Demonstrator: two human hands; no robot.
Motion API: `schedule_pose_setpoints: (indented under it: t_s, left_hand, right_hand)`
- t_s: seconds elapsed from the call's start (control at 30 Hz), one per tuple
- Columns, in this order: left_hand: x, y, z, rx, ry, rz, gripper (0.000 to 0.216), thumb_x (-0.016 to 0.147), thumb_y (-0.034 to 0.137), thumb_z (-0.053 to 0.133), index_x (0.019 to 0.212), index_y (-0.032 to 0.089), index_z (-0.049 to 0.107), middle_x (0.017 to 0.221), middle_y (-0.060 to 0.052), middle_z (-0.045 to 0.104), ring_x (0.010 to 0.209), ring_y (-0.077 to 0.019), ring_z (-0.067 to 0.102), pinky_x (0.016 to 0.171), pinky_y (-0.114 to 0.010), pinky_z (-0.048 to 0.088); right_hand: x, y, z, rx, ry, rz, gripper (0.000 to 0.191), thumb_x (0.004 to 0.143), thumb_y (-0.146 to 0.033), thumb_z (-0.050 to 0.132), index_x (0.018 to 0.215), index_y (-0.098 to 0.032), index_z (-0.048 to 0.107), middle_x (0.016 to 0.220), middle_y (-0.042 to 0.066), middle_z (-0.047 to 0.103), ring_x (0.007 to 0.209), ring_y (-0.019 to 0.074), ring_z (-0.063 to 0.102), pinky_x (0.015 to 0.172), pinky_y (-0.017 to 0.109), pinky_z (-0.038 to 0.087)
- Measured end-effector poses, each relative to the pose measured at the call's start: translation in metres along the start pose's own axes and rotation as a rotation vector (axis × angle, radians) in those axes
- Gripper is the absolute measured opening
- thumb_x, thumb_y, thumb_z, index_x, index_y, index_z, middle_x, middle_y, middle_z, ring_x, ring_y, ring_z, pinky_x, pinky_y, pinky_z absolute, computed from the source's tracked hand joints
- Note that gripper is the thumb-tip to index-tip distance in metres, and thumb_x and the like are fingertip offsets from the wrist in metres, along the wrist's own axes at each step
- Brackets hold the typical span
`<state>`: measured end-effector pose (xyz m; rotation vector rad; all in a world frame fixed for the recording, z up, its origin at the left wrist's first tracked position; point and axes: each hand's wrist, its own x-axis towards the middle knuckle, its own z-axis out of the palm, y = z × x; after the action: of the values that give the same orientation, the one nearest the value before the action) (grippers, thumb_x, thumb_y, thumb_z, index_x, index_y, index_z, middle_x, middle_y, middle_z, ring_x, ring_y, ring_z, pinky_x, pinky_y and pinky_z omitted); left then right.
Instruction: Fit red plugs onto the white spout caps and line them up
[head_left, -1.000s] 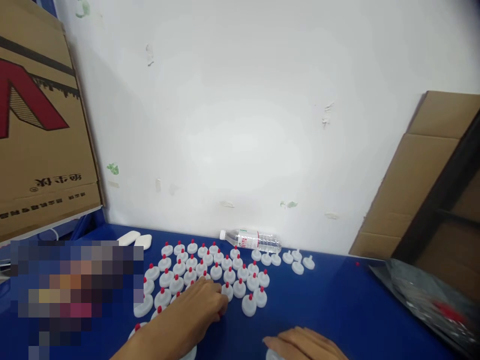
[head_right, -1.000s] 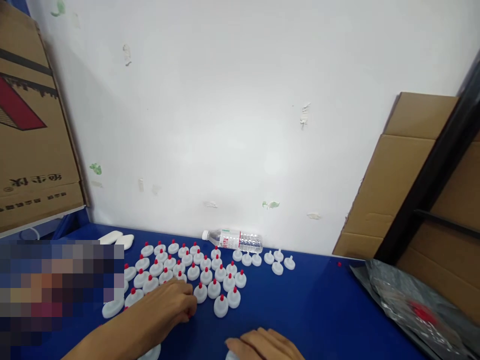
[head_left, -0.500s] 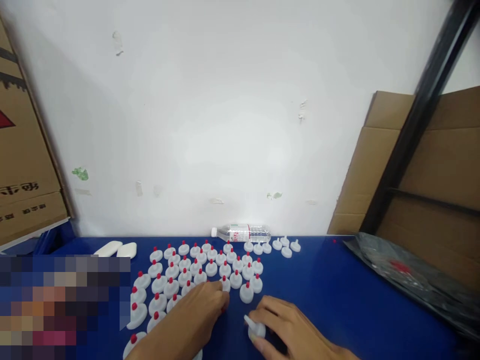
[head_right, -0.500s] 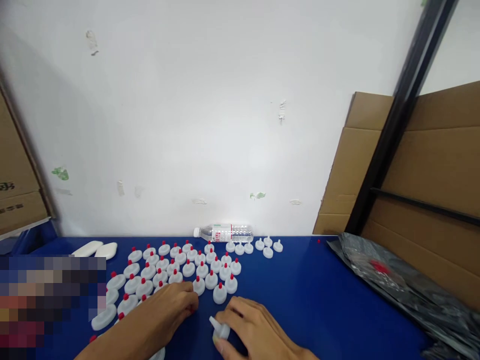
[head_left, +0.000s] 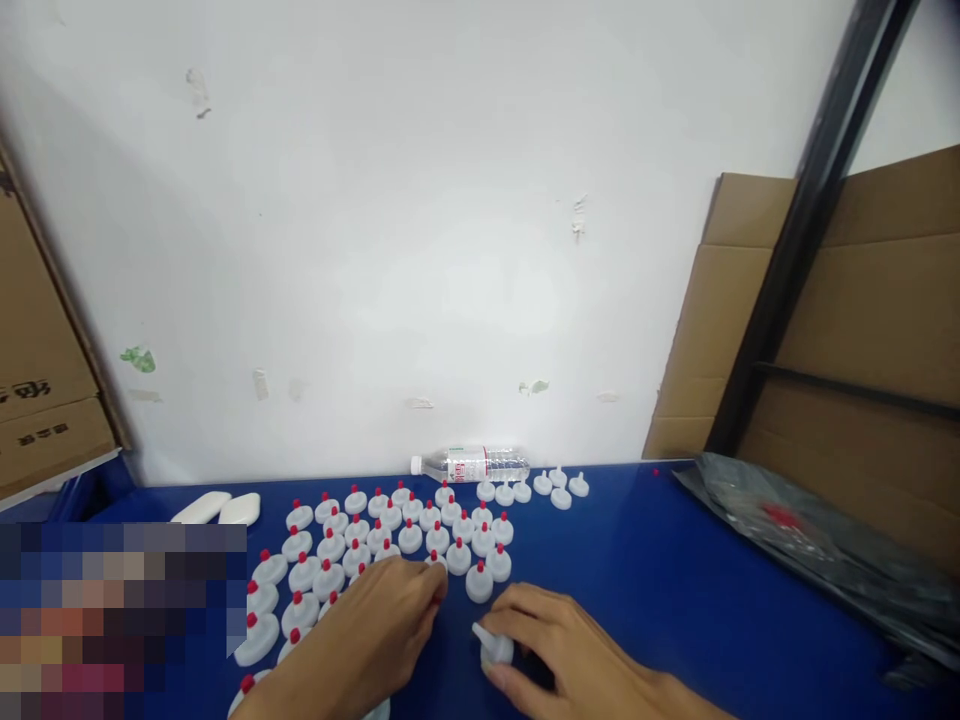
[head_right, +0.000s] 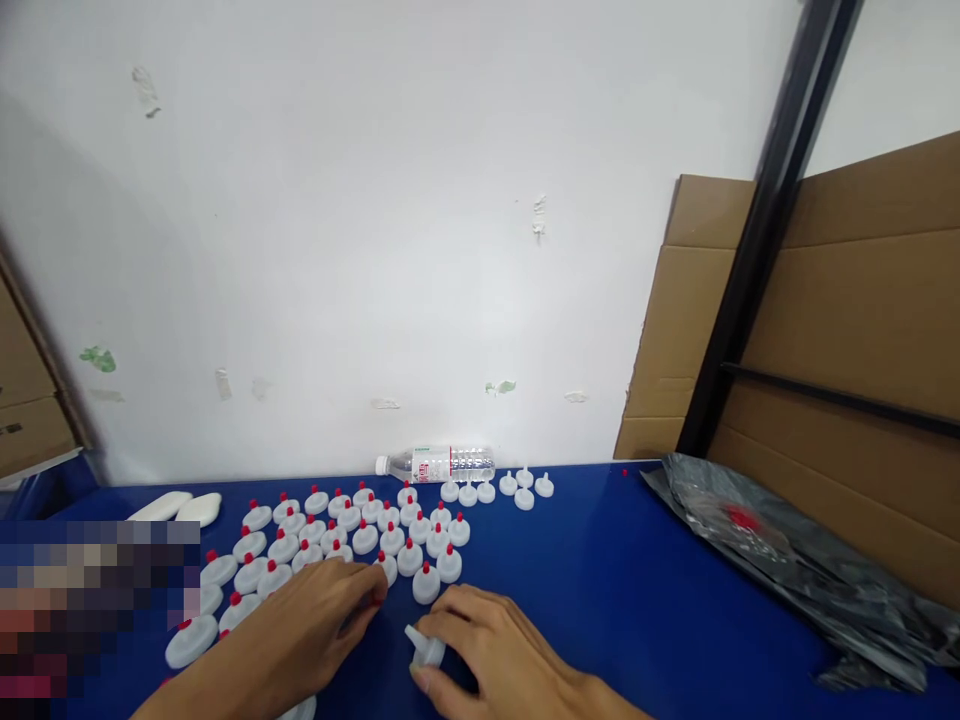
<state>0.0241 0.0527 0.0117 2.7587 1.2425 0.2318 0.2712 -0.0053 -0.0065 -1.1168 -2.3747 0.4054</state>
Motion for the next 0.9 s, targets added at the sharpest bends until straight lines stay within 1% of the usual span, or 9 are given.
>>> schedule_pose_setpoints:
  t_s: [0.1,0.17,0.23,0.33,0.43,0.57,0.67,0.8,0.9]
  left_hand:
    - [0.000,0.006,0.001,0.034,0.076,0.097,0.023,0.099,0.007,0.049,0.099,0.022,0.066,0.094,-0.004,0.076,0.083,-0.0252,0.073,0.071,-0.034,0.047]
    - [0.000,0.010,0.005,0.043,0.121,0.172,0.023,0.099,0.006,0.050,0.102,0.024,0.065,0.095,-0.002,0.075,0.081,-0.0235,0.072,0.069,-0.033,0.046]
    - [0.000,0.012,0.009,0.055,0.168,0.241,0.025,0.097,0.003,0.052,0.105,0.025,0.063,0.099,-0.002,0.075,0.083,-0.0223,0.072,0.069,-0.031,0.046]
    - [0.000,0.014,0.014,0.096,0.230,0.336,0.034,0.090,-0.003,0.056,0.109,0.025,0.060,0.105,-0.002,0.074,0.085,-0.0211,0.072,0.067,-0.029,0.047]
    - [-0.001,0.016,0.015,0.134,0.299,0.406,0.043,0.085,-0.008,0.056,0.111,0.026,0.059,0.105,-0.001,0.072,0.080,-0.0194,0.070,0.063,-0.027,0.046]
    - [-0.002,0.021,0.012,0.170,0.321,0.419,0.038,0.087,-0.008,0.058,0.107,0.024,0.060,0.102,0.000,0.070,0.079,-0.0186,0.070,0.060,-0.025,0.048]
    - [-0.003,0.024,0.011,0.194,0.309,0.407,0.038,0.087,-0.007,0.060,0.111,0.024,0.061,0.103,-0.001,0.071,0.078,-0.0201,0.072,0.058,-0.027,0.051]
    - [-0.002,0.026,0.012,0.220,0.293,0.406,0.044,0.085,-0.008,0.061,0.118,0.022,0.062,0.105,-0.003,0.071,0.079,-0.0228,0.073,0.058,-0.030,0.055]
    - [0.000,0.026,0.013,0.261,0.294,0.403,0.037,0.087,-0.005,0.063,0.114,0.020,0.064,0.104,-0.003,0.072,0.080,-0.0234,0.073,0.057,-0.030,0.055]
  right_hand:
    - [0.000,0.002,0.002,0.009,-0.002,-0.008,0.025,0.098,-0.028,0.062,0.119,-0.020,0.072,0.111,0.005,0.072,0.099,0.0178,0.070,0.096,0.027,0.053]
    - [0.001,0.001,0.002,0.008,-0.003,-0.008,0.022,0.098,-0.029,0.061,0.115,-0.020,0.072,0.108,0.004,0.071,0.096,0.0176,0.069,0.093,0.026,0.053]
    - [0.002,0.000,0.002,0.010,0.005,-0.004,0.021,0.098,-0.029,0.060,0.113,-0.020,0.071,0.107,0.004,0.070,0.095,0.0178,0.069,0.091,0.027,0.053]
    - [0.004,0.001,0.001,0.044,0.014,0.004,0.023,0.099,-0.030,0.056,0.114,-0.020,0.070,0.109,0.005,0.070,0.098,0.0190,0.068,0.091,0.029,0.053]
    - [0.003,0.004,0.003,0.082,0.012,-0.003,0.024,0.101,-0.033,0.054,0.113,-0.020,0.070,0.108,0.006,0.071,0.095,0.0198,0.068,0.088,0.031,0.053]
    - [0.003,0.006,0.003,0.105,0.015,0.025,0.019,0.101,-0.031,0.056,0.108,-0.020,0.068,0.103,0.005,0.071,0.089,0.0194,0.067,0.084,0.030,0.051]
    - [0.001,0.005,0.002,0.111,0.022,0.021,0.014,0.101,-0.029,0.057,0.106,-0.020,0.067,0.100,0.004,0.069,0.086,0.0184,0.065,0.080,0.029,0.049]
    - [-0.001,0.006,0.001,0.108,0.017,0.007,0.016,0.103,-0.029,0.056,0.110,-0.021,0.067,0.102,0.003,0.068,0.087,0.0175,0.063,0.082,0.028,0.049]
    - [0.000,0.006,0.002,0.094,0.023,0.010,0.018,0.103,-0.030,0.057,0.113,-0.020,0.068,0.103,0.003,0.068,0.088,0.0176,0.063,0.082,0.028,0.049]
